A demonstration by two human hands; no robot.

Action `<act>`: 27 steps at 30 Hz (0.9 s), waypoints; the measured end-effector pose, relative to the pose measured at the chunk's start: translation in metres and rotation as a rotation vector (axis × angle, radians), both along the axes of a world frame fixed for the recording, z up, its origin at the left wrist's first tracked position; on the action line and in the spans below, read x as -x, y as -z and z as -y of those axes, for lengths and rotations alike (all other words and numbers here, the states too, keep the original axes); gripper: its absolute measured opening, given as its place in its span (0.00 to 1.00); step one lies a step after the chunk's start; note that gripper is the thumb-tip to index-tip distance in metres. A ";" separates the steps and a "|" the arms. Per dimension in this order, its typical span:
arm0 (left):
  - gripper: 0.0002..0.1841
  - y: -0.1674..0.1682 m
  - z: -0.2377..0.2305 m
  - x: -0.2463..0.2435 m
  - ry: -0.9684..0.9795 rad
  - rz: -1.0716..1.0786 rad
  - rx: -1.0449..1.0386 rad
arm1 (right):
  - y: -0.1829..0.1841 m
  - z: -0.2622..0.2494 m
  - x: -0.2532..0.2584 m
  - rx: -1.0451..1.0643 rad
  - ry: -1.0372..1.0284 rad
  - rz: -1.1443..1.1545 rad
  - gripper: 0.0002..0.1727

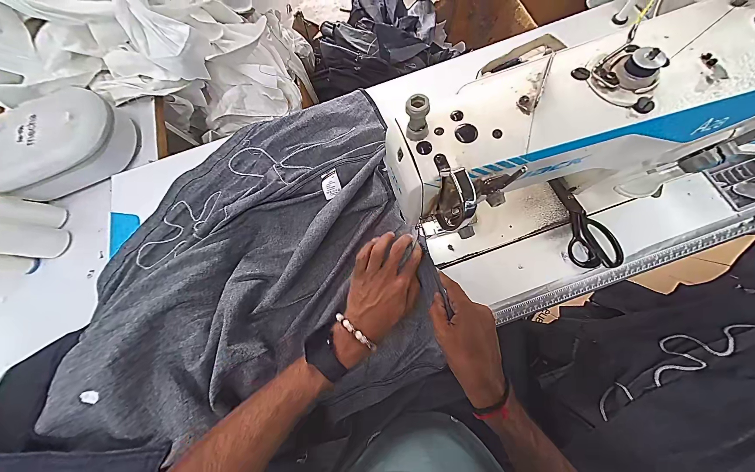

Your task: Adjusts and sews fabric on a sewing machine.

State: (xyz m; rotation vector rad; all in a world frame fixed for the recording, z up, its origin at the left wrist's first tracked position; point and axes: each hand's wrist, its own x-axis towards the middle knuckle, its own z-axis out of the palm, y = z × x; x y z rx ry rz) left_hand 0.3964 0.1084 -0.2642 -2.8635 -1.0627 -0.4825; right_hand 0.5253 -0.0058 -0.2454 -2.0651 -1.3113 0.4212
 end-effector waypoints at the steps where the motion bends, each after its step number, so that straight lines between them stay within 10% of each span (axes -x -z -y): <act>1: 0.23 0.002 0.008 -0.003 -0.049 0.005 0.016 | 0.000 0.001 0.000 0.007 -0.003 0.000 0.23; 27: 0.17 -0.009 -0.080 0.017 0.471 0.046 -0.089 | -0.039 -0.028 -0.006 0.089 -0.110 0.317 0.21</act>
